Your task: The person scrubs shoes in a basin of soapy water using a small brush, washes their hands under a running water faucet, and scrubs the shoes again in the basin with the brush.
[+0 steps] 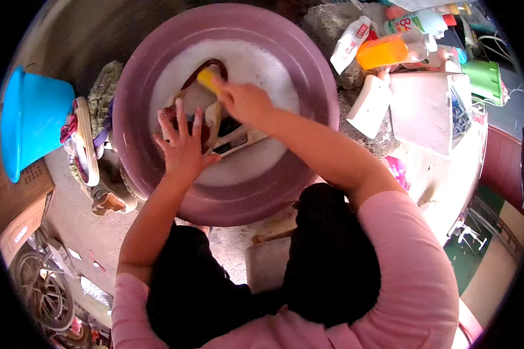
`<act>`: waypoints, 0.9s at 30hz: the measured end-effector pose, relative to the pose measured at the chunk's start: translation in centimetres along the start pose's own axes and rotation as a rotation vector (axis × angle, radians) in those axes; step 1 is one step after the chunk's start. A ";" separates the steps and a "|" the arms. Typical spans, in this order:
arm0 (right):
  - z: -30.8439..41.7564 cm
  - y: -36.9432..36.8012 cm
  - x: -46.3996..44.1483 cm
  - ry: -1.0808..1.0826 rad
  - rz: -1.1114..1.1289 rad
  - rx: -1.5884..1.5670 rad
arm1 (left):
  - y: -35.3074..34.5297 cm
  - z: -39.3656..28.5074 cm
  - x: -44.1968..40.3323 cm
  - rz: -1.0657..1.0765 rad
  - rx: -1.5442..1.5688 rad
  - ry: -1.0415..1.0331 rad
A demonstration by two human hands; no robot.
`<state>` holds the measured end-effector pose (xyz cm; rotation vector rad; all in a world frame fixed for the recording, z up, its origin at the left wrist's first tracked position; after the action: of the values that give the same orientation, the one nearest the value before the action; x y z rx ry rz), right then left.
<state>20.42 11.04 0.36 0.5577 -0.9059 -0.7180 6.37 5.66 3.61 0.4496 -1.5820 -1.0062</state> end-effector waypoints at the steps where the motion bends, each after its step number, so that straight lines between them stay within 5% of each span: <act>1: 1.0 -0.8 0.8 0.047 0.054 -0.026 | 0.4 0.3 -0.2 0.030 0.028 0.037; 4: 1.5 -2.5 2.2 0.161 -0.019 0.029 | -0.6 0.8 -0.2 0.021 0.016 0.018; 6: -2.1 -0.9 -0.2 0.011 -0.071 0.223 | -1.5 0.6 -0.1 -0.049 0.024 -0.023; 11: -2.2 0.5 -1.2 -0.110 -0.094 -0.031 | -1.5 1.1 -0.4 -0.110 0.050 -0.022; 15: 0.1 -2.6 1.5 0.091 -0.023 -0.026 | -1.9 1.4 -0.8 -0.101 0.067 -0.018; 22: -2.9 0.8 -1.9 -0.169 -0.152 -0.101 | -1.2 1.8 -1.1 -0.024 0.030 -0.002; 27: -0.7 -1.7 2.8 0.035 0.013 -0.293 | -1.5 2.1 -1.0 -0.040 0.094 -0.030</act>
<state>21.60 7.95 0.19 0.3033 -0.7543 -0.8097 4.33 6.34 1.89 0.5348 -1.6575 -0.9760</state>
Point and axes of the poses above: each hand's wrist, its own x-axis away from the middle knuckle, its own y-axis out of the back of the hand, z = x × y, the point moved 4 cm from there along -x, towards the middle knuckle, and after that the axes turned 13 degrees about z, right-handed, at the moved point
